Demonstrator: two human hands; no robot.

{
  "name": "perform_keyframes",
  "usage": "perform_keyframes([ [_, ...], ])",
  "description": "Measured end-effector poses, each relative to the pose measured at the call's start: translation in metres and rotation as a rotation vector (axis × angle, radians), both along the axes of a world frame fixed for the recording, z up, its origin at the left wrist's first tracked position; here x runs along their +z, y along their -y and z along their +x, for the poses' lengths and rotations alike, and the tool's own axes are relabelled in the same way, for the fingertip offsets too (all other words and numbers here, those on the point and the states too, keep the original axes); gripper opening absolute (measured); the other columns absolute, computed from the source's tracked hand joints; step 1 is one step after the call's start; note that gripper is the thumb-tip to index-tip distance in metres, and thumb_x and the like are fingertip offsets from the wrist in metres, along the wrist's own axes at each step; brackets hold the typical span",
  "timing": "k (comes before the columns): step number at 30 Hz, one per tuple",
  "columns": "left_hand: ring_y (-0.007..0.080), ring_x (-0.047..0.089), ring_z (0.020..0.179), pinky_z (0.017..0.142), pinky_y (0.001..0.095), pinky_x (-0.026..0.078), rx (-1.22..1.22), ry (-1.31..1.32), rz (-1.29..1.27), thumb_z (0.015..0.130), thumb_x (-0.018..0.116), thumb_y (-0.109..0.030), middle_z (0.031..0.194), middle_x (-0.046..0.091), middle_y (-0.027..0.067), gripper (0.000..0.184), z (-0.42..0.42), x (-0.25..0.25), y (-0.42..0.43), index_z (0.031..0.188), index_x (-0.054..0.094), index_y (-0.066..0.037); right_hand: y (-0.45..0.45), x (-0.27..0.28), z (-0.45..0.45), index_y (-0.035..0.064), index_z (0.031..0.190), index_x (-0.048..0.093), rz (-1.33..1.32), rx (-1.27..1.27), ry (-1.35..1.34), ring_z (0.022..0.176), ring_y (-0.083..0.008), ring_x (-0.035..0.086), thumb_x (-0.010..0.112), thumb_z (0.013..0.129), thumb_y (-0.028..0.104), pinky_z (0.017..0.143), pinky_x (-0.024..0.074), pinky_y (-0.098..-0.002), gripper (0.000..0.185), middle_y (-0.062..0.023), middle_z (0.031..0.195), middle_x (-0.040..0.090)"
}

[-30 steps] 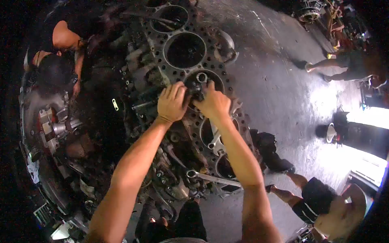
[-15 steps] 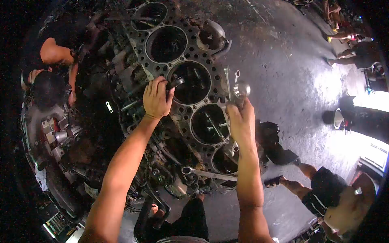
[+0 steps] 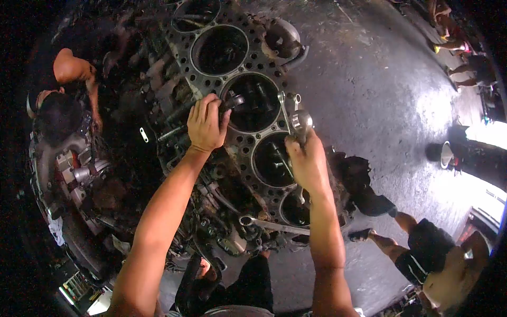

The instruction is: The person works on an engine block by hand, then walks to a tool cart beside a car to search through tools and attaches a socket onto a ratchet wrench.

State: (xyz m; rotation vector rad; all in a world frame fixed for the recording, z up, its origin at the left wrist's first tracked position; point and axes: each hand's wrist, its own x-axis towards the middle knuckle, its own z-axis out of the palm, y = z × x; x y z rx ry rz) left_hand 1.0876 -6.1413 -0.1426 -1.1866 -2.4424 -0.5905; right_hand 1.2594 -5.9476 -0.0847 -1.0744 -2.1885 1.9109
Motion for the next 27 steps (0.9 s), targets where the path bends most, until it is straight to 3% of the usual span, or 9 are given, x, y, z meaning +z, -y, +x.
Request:
perform_keyframes([
  [4,0.0317,0.056,0.089,0.075,0.0397,0.044,-0.001,0.007,0.001,0.083,0.064,-0.021,0.106,0.057,0.0121,0.027,0.000,-0.003,0.001,0.101,0.056,-0.002,0.002,-0.007,0.015,0.0001,0.107,0.054,-0.028,-0.069,-0.087,0.070,-0.0103,0.046,0.053,0.089,0.010,0.063,0.0403,-0.0276,0.021,-0.0018,0.078,0.054],
  [6,0.0318,0.056,0.089,0.076,0.0402,0.044,0.007,0.004,0.001,0.083,0.063,-0.020,0.106,0.057,0.0123,0.026,0.000,-0.003,0.000,0.100,0.056,-0.002,0.002,0.007,0.022,0.0012,0.128,0.047,-0.122,-0.090,-0.125,0.072,-0.0086,0.045,0.052,0.089,0.008,0.065,0.0386,-0.0239,0.039,0.0002,0.082,0.052],
  [8,0.0318,0.056,0.089,0.077,0.0403,0.044,0.008,0.000,-0.008,0.084,0.063,-0.021,0.106,0.057,0.0124,0.026,0.000,-0.002,-0.001,0.100,0.056,-0.001,0.005,0.001,0.040,-0.0001,0.133,0.043,-0.006,-0.101,-0.179,0.074,-0.0072,0.045,0.052,0.089,0.006,0.067,0.0378,-0.0217,0.044,0.0005,0.084,0.051],
  [14,0.0321,0.057,0.091,0.078,0.0403,0.044,0.000,-0.002,-0.017,0.086,0.062,-0.023,0.107,0.057,0.0128,0.026,0.000,-0.004,-0.001,0.099,0.056,-0.001,0.019,-0.018,0.080,0.0005,0.134,0.040,-0.015,-0.155,-0.253,0.075,-0.0068,0.045,0.054,0.088,0.006,0.070,0.0390,-0.0215,0.048,0.0003,0.087,0.051],
  [16,0.0322,0.057,0.091,0.078,0.0402,0.044,0.003,-0.010,-0.020,0.086,0.061,-0.023,0.107,0.057,0.0130,0.026,0.000,-0.003,-0.001,0.099,0.056,-0.001,0.023,-0.022,0.082,0.0027,0.122,0.048,-0.006,-0.145,-0.177,0.078,-0.0092,0.052,0.058,0.083,0.002,0.070,0.0431,-0.0237,0.041,-0.0031,0.085,0.055],
  [18,0.0322,0.057,0.090,0.078,0.0403,0.044,-0.002,-0.006,-0.014,0.085,0.062,-0.022,0.107,0.057,0.0130,0.026,-0.001,-0.003,-0.001,0.099,0.056,-0.001,0.024,-0.025,0.082,0.0003,0.114,0.049,0.245,-0.066,-0.085,0.079,-0.0115,0.055,0.062,0.078,-0.001,0.072,0.0451,-0.0256,0.038,-0.0067,0.085,0.058],
  [21,0.0323,0.057,0.090,0.077,0.0404,0.044,-0.006,-0.004,-0.015,0.085,0.062,-0.022,0.107,0.057,0.0131,0.026,0.000,-0.004,-0.001,0.099,0.057,-0.001,0.028,-0.013,0.072,-0.0025,0.103,0.054,0.211,-0.079,-0.053,0.077,-0.0173,0.058,0.067,0.074,0.005,0.072,0.0468,-0.0289,0.033,-0.0110,0.086,0.061],
  [25,0.0320,0.057,0.089,0.076,0.0407,0.044,-0.006,0.007,-0.016,0.083,0.063,-0.022,0.106,0.057,0.0131,0.027,-0.001,-0.001,-0.001,0.099,0.057,-0.001,0.007,0.000,0.062,-0.0036,0.083,0.061,0.412,0.252,0.002,0.079,-0.0314,0.060,0.077,0.068,0.025,0.072,0.0474,-0.0363,0.036,-0.0155,0.085,0.061],
  [27,0.0314,0.057,0.088,0.075,0.0400,0.044,-0.015,-0.018,-0.002,0.083,0.063,-0.022,0.106,0.057,0.0125,0.026,-0.001,-0.001,0.000,0.099,0.057,-0.002,-0.001,0.008,0.047,-0.0034,0.087,0.064,0.532,0.317,-0.062,0.081,-0.0339,0.059,0.081,0.066,0.031,0.074,0.0471,-0.0387,0.044,-0.0157,0.087,0.060],
])
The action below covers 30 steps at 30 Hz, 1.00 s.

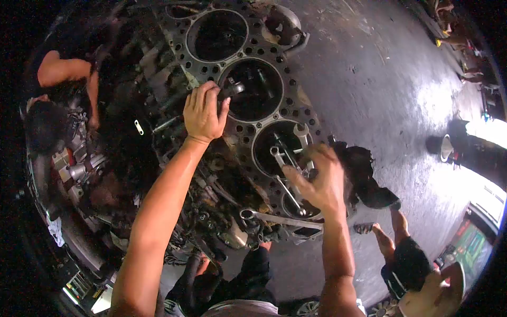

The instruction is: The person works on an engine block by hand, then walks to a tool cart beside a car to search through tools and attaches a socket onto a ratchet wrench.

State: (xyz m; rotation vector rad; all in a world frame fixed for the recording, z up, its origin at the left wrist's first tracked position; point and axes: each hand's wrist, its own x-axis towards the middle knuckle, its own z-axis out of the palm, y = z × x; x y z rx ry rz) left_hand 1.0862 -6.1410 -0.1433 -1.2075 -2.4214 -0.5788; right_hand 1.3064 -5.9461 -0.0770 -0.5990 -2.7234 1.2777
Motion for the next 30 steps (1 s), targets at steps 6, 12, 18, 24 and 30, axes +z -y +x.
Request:
perform_keyframes([
  [6,0.0295,0.057,0.087,0.074,0.0381,0.044,0.009,-0.016,-0.005,0.083,0.064,-0.021,0.106,0.057,0.0105,0.025,0.000,-0.002,0.000,0.100,0.057,-0.003,0.009,-0.019,-0.094,0.0080,0.104,0.066,0.334,0.416,-0.136,0.102,-0.0323,0.054,0.062,0.083,0.018,0.087,0.0449,-0.0431,0.024,-0.0123,0.104,0.062],
  [12,0.0295,0.057,0.089,0.075,0.0383,0.045,0.013,-0.026,0.007,0.084,0.063,-0.021,0.105,0.058,0.0098,0.023,-0.001,-0.005,0.001,0.098,0.058,-0.004,-0.013,-0.012,-0.096,0.0051,0.107,0.064,0.226,0.527,-0.038,0.106,-0.0340,0.054,0.062,0.082,0.017,0.092,0.0454,-0.0415,0.028,-0.0136,0.112,0.061],
  [18,0.0309,0.058,0.092,0.078,0.0395,0.046,0.016,-0.041,0.001,0.087,0.061,-0.026,0.105,0.059,0.0115,0.025,-0.001,-0.005,0.001,0.098,0.058,-0.004,-0.020,-0.003,0.010,0.0021,0.110,0.062,0.155,0.283,0.074,0.112,-0.0357,0.053,0.061,0.086,0.024,0.097,0.0424,-0.0417,0.032,-0.0183,0.118,0.057],
  [24,0.0300,0.059,0.092,0.076,0.0394,0.047,0.014,-0.131,0.016,0.086,0.061,-0.028,0.105,0.060,0.0093,0.025,0.002,-0.009,-0.004,0.098,0.059,-0.006,-0.008,-0.047,0.135,-0.0018,0.107,0.058,-0.082,-0.728,-0.205,0.104,-0.0243,0.055,0.043,0.094,0.021,0.093,0.0402,-0.0347,0.031,-0.0137,0.112,0.058],
  [30,0.0313,0.059,0.095,0.081,0.0396,0.048,0.032,-0.190,-0.040,0.087,0.061,-0.031,0.105,0.060,0.0095,0.029,0.005,-0.006,-0.008,0.100,0.059,-0.005,0.013,-0.095,0.185,0.0017,0.117,0.057,0.203,-0.530,-0.008,0.121,-0.0360,0.044,0.049,0.089,0.013,0.104,0.0333,-0.0427,0.032,-0.0200,0.126,0.049],
])
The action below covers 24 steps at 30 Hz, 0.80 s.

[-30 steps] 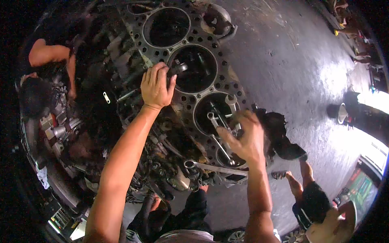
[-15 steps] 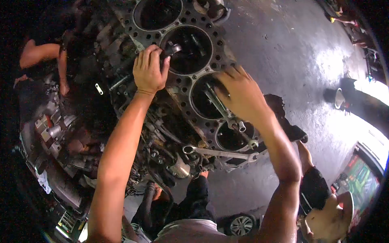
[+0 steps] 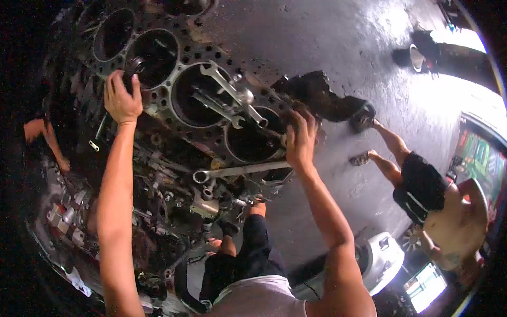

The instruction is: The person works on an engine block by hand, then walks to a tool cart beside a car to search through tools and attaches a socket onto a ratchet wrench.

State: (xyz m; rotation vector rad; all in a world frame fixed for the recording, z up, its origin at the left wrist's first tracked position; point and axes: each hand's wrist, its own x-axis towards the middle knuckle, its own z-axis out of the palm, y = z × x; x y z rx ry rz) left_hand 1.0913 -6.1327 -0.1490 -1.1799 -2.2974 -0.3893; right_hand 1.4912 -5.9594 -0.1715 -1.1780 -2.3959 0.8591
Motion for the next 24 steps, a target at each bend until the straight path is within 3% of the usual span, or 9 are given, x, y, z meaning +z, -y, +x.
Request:
perform_keyframes([
  [5,0.0312,0.058,0.099,0.084,0.0404,0.047,0.067,0.005,-0.100,0.088,0.060,-0.042,0.105,0.059,0.0095,0.039,0.005,-0.002,-0.001,0.104,0.058,-0.006,-0.006,-0.022,0.010,0.0023,0.122,0.054,0.015,0.041,-0.148,0.119,-0.0388,0.043,0.049,0.092,0.021,0.102,0.0331,-0.0465,0.036,-0.0214,0.125,0.049],
  [11,0.0325,0.055,0.103,0.086,0.0422,0.045,0.059,-0.044,-0.229,0.091,0.056,-0.042,0.112,0.054,0.0109,0.040,-0.001,-0.003,0.002,0.108,0.057,-0.007,-0.004,-0.026,0.010,0.0018,0.120,0.053,0.091,0.072,-0.157,0.117,-0.0390,0.044,0.051,0.088,0.022,0.101,0.0323,-0.0475,0.037,-0.0210,0.125,0.049],
  [15,0.0347,0.054,0.105,0.087,0.0441,0.045,-0.010,0.153,-0.251,0.092,0.056,-0.035,0.114,0.054,0.0109,0.035,0.010,0.014,0.001,0.111,0.056,-0.006,-0.004,-0.020,0.008,0.0016,0.119,0.053,0.093,0.065,-0.124,0.118,-0.0396,0.043,0.054,0.085,0.019,0.101,0.0318,-0.0483,0.038,-0.0215,0.126,0.049],
  [19,0.0417,0.056,0.103,0.084,0.0449,0.046,-0.176,0.397,-0.251,0.091,0.059,-0.030,0.112,0.058,0.0201,0.038,0.021,0.037,0.020,0.116,0.056,-0.002,-0.003,-0.023,0.010,0.0021,0.120,0.053,0.093,0.086,-0.154,0.122,-0.0394,0.041,0.056,0.082,0.016,0.103,0.0304,-0.0487,0.040,-0.0221,0.127,0.048],
  [21,0.0438,0.056,0.102,0.086,0.0453,0.046,-0.089,0.613,-0.332,0.090,0.061,-0.032,0.109,0.061,0.0248,0.042,0.039,0.071,0.031,0.117,0.055,0.000,-0.002,-0.016,0.009,0.0014,0.119,0.053,0.058,0.078,-0.132,0.123,-0.0394,0.040,0.057,0.082,0.017,0.104,0.0301,-0.0480,0.040,-0.0221,0.128,0.048],
  [22,0.0442,0.058,0.101,0.086,0.0432,0.047,-0.156,0.671,-0.235,0.090,0.062,-0.033,0.107,0.063,0.0264,0.044,0.040,0.077,0.045,0.118,0.055,0.001,-0.002,-0.019,0.009,0.0012,0.119,0.053,0.011,0.048,-0.079,0.123,-0.0395,0.040,0.058,0.082,0.017,0.104,0.0304,-0.0477,0.041,-0.0221,0.128,0.047],
  [23,0.0449,0.059,0.103,0.087,0.0420,0.047,-0.047,0.735,-0.244,0.090,0.062,-0.035,0.112,0.061,0.0264,0.048,0.053,0.100,0.057,0.122,0.053,0.001,-0.005,-0.021,0.011,0.0018,0.119,0.053,0.039,0.082,-0.118,0.122,-0.0395,0.041,0.059,0.082,0.017,0.103,0.0315,-0.0477,0.040,-0.0220,0.129,0.047],
  [24,0.0388,0.061,0.101,0.086,0.0389,0.047,-0.041,0.694,-0.235,0.091,0.063,-0.034,0.114,0.062,0.0239,0.052,0.054,0.109,0.079,0.126,0.051,0.002,-0.006,-0.020,0.011,0.0018,0.119,0.053,0.017,0.078,-0.125,0.121,-0.0393,0.042,0.059,0.082,0.015,0.103,0.0322,-0.0473,0.040,-0.0218,0.128,0.047],
])
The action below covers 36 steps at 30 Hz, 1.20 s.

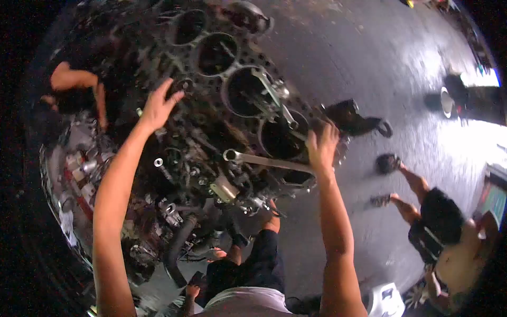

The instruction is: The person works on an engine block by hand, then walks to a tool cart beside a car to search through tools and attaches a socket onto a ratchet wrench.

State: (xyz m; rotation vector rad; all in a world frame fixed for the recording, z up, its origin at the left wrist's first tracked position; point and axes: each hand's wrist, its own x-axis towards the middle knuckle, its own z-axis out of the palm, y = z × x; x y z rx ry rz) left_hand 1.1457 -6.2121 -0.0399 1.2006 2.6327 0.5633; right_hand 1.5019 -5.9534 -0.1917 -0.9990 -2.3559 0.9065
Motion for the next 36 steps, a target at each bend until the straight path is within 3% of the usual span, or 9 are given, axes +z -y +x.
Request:
perform_keyframes([
  [5,0.0060,0.052,0.074,0.054,0.0197,0.039,0.552,0.767,0.202,0.095,0.057,-0.035,0.091,0.056,0.0009,0.038,0.068,0.107,0.093,0.116,0.054,-0.004,0.027,0.062,-0.036,0.0006,0.113,0.056,0.256,-0.170,-0.201,0.108,-0.0360,0.050,0.062,0.078,0.006,0.093,0.0402,-0.0437,0.035,-0.0197,0.116,0.054],
  [9,0.0114,0.059,0.079,0.066,0.0241,0.051,0.903,0.773,0.255,0.088,0.067,-0.039,0.103,0.061,0.0029,0.053,0.124,0.130,0.222,0.126,0.052,-0.005,0.077,0.125,-0.103,-0.0004,0.101,0.060,0.191,0.302,-0.175,0.102,-0.0381,0.053,0.061,0.077,-0.001,0.087,0.0449,-0.0423,0.024,-0.0201,0.104,0.059],
  [13,0.0140,0.060,0.081,0.069,0.0255,0.052,1.017,0.744,0.283,0.090,0.066,-0.033,0.108,0.061,0.0068,0.047,0.206,0.157,0.311,0.123,0.054,-0.001,0.066,0.093,-0.173,-0.0008,0.118,0.057,-0.016,0.500,0.864,0.115,-0.0370,0.053,0.049,0.087,0.014,0.095,0.0438,-0.0450,0.036,-0.0231,0.122,0.056],
  [15,0.0125,0.059,0.078,0.065,0.0232,0.049,1.229,0.723,0.522,0.092,0.063,-0.031,0.098,0.062,0.0038,0.039,0.257,0.158,0.338,0.117,0.057,-0.002,0.034,-0.013,-0.180,0.0008,0.121,0.053,0.438,0.609,0.457,0.106,-0.0392,0.059,0.046,0.089,0.013,0.087,0.0486,-0.0468,0.035,-0.0229,0.117,0.059],
  [20,0.0108,0.057,0.075,0.060,0.0217,0.044,1.405,0.900,0.816,0.094,0.059,-0.033,0.090,0.061,0.0000,0.036,0.363,0.161,0.409,0.118,0.057,-0.005,0.023,0.006,-0.212,0.0006,0.117,0.059,0.419,0.569,0.668,0.110,-0.0370,0.057,0.051,0.087,0.010,0.094,0.0463,-0.0431,0.032,-0.0214,0.116,0.060],
  [22,0.0105,0.056,0.076,0.061,0.0229,0.045,1.491,0.874,0.966,0.094,0.058,-0.035,0.095,0.060,0.0008,0.041,0.408,0.148,0.424,0.123,0.055,-0.006,-0.034,-0.066,-0.225,-0.0010,0.112,0.063,0.932,0.740,0.606,0.112,-0.0383,0.057,0.051,0.089,0.015,0.092,0.0470,-0.0434,0.030,-0.0240,0.121,0.059],
  [25,0.0111,0.056,0.085,0.067,0.0250,0.046,1.453,0.805,1.218,0.094,0.056,-0.034,0.104,0.058,0.0018,0.045,0.472,0.125,0.447,0.129,0.051,-0.006,0.080,0.126,-0.196,-0.0002,0.105,0.061,0.517,0.346,0.490,0.089,-0.0403,0.063,0.056,0.088,0.022,0.081,0.0494,-0.0451,0.029,-0.0224,0.111,0.062],
  [28,0.0112,0.056,0.082,0.064,0.0252,0.045,1.485,0.697,1.405,0.093,0.054,-0.031,0.102,0.058,0.0012,0.042,0.533,0.119,0.445,0.127,0.051,-0.007,0.105,0.180,-0.184,0.0028,0.119,0.059,0.263,0.465,-0.008,0.087,-0.0341,0.064,0.062,0.088,0.036,0.075,0.0504,-0.0415,0.046,-0.0178,0.111,0.065],
  [36,0.0111,0.056,0.069,0.056,0.0257,0.045,1.525,0.610,1.628,0.090,0.058,-0.029,0.086,0.060,0.0024,0.040,0.761,0.141,0.439,0.121,0.056,-0.004,0.421,0.383,0.028,-0.0045,0.119,0.058,-0.426,1.394,0.421,0.096,-0.0187,0.061,0.069,0.086,0.029,0.083,0.0477,-0.0310,0.048,-0.0128,0.105,0.066],
])
